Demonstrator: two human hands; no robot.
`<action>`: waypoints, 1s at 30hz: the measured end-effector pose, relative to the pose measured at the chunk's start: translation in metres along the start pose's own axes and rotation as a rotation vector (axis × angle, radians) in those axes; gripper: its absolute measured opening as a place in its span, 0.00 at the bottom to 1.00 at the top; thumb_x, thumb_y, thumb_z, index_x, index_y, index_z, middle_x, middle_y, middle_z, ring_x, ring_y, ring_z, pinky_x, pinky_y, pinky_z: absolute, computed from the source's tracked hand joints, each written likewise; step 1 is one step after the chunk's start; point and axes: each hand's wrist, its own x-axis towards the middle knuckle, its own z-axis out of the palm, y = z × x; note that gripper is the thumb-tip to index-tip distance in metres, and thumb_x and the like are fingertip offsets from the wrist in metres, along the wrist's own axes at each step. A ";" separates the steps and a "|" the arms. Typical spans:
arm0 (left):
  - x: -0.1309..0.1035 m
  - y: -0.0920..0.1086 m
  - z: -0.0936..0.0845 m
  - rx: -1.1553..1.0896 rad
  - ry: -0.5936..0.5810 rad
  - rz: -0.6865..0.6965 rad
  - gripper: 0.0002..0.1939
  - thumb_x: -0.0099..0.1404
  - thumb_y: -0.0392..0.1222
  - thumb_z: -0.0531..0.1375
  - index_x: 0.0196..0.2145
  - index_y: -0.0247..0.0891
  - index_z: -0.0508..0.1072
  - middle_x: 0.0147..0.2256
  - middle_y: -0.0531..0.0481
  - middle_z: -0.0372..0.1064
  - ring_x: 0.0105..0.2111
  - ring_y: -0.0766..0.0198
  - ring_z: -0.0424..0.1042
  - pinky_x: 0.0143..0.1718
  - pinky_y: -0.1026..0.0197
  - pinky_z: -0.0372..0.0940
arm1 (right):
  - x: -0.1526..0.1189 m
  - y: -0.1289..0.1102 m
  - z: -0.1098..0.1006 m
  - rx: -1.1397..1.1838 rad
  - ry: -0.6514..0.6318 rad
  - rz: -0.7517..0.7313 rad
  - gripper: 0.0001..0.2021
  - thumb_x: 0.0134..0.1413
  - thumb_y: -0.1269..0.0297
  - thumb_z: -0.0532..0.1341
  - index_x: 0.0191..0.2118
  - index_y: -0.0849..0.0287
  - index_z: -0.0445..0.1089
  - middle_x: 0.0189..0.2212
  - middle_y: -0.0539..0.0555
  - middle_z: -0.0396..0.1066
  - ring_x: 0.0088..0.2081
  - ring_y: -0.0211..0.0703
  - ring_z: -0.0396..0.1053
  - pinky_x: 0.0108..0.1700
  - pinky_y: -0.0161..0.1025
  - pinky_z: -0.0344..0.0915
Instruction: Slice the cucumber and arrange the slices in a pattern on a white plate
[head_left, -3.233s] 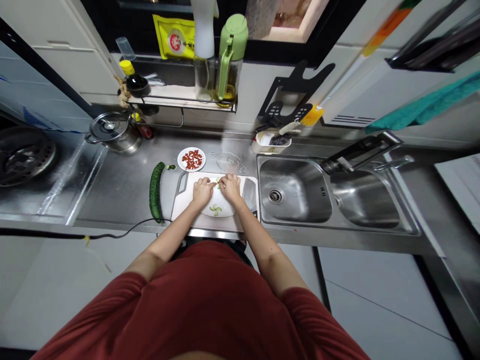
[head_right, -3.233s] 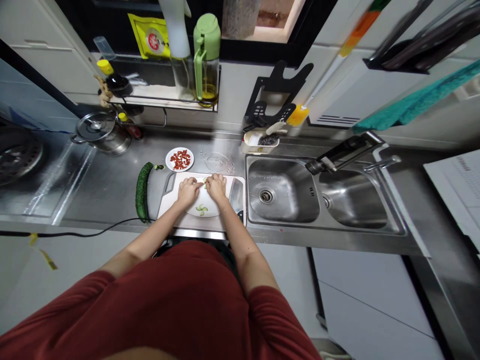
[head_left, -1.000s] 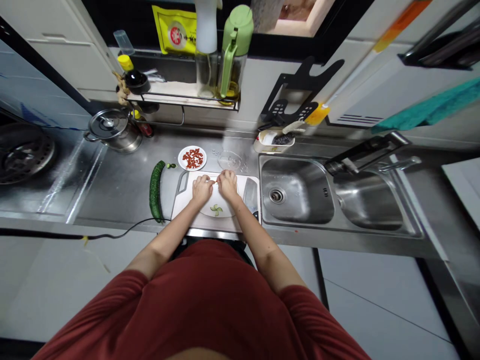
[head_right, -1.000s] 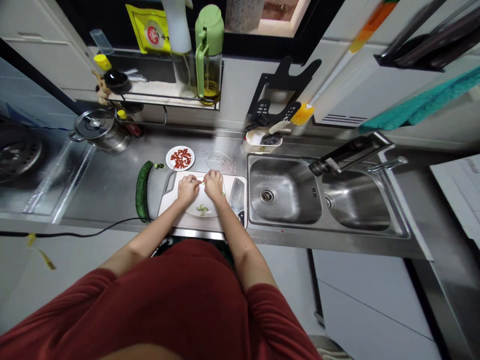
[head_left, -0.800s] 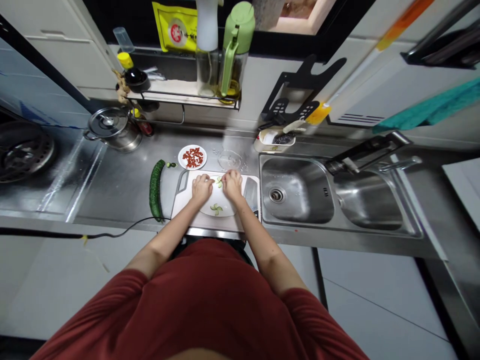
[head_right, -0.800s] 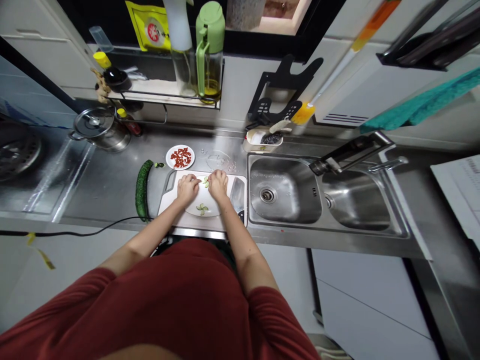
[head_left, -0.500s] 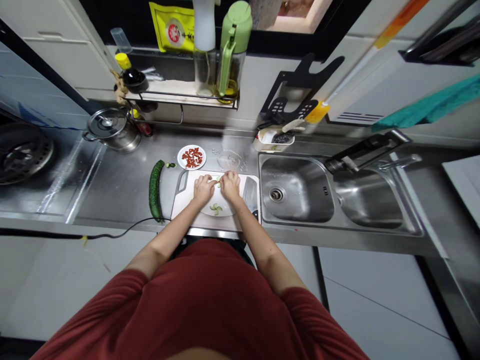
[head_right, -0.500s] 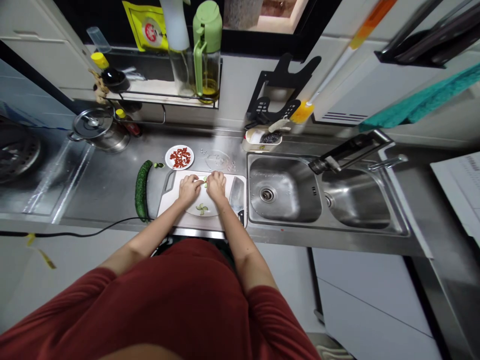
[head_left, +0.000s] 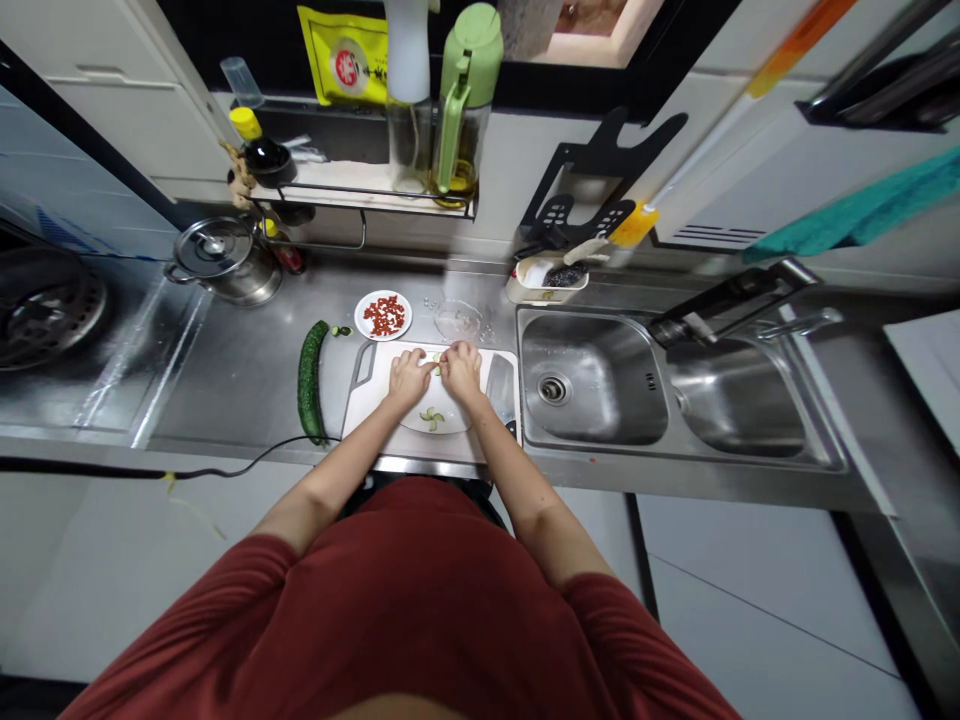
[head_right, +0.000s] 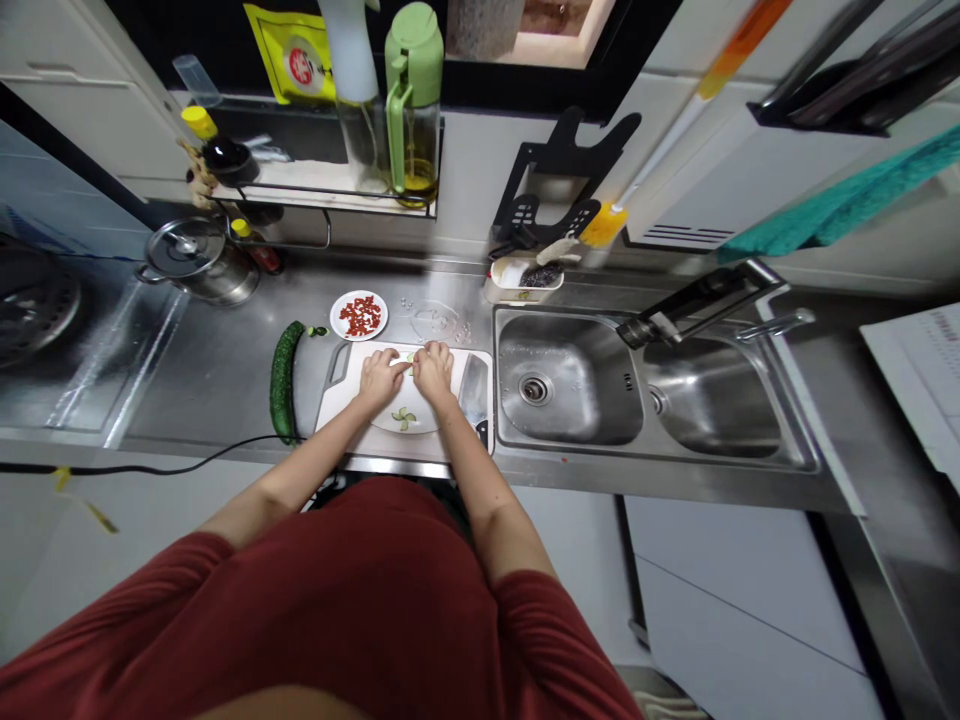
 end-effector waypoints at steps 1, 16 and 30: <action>0.000 0.000 0.000 0.003 0.002 0.001 0.17 0.65 0.38 0.54 0.48 0.49 0.76 0.51 0.44 0.63 0.49 0.51 0.59 0.46 0.50 0.55 | 0.000 0.001 -0.001 0.010 0.004 0.006 0.07 0.59 0.66 0.56 0.39 0.58 0.71 0.49 0.60 0.61 0.52 0.54 0.52 0.51 0.47 0.51; 0.001 0.000 -0.002 -0.005 0.007 -0.001 0.16 0.65 0.39 0.54 0.48 0.49 0.76 0.51 0.43 0.63 0.49 0.51 0.59 0.46 0.50 0.55 | 0.002 0.001 -0.004 0.025 -0.016 0.024 0.08 0.59 0.65 0.55 0.39 0.57 0.71 0.49 0.60 0.61 0.53 0.55 0.50 0.53 0.48 0.50; -0.001 0.002 -0.005 -0.019 0.026 -0.047 0.16 0.65 0.38 0.53 0.47 0.46 0.76 0.50 0.42 0.63 0.49 0.50 0.60 0.47 0.50 0.55 | -0.002 0.002 -0.007 0.051 -0.016 0.063 0.09 0.59 0.65 0.55 0.40 0.57 0.71 0.50 0.60 0.60 0.53 0.55 0.50 0.53 0.49 0.50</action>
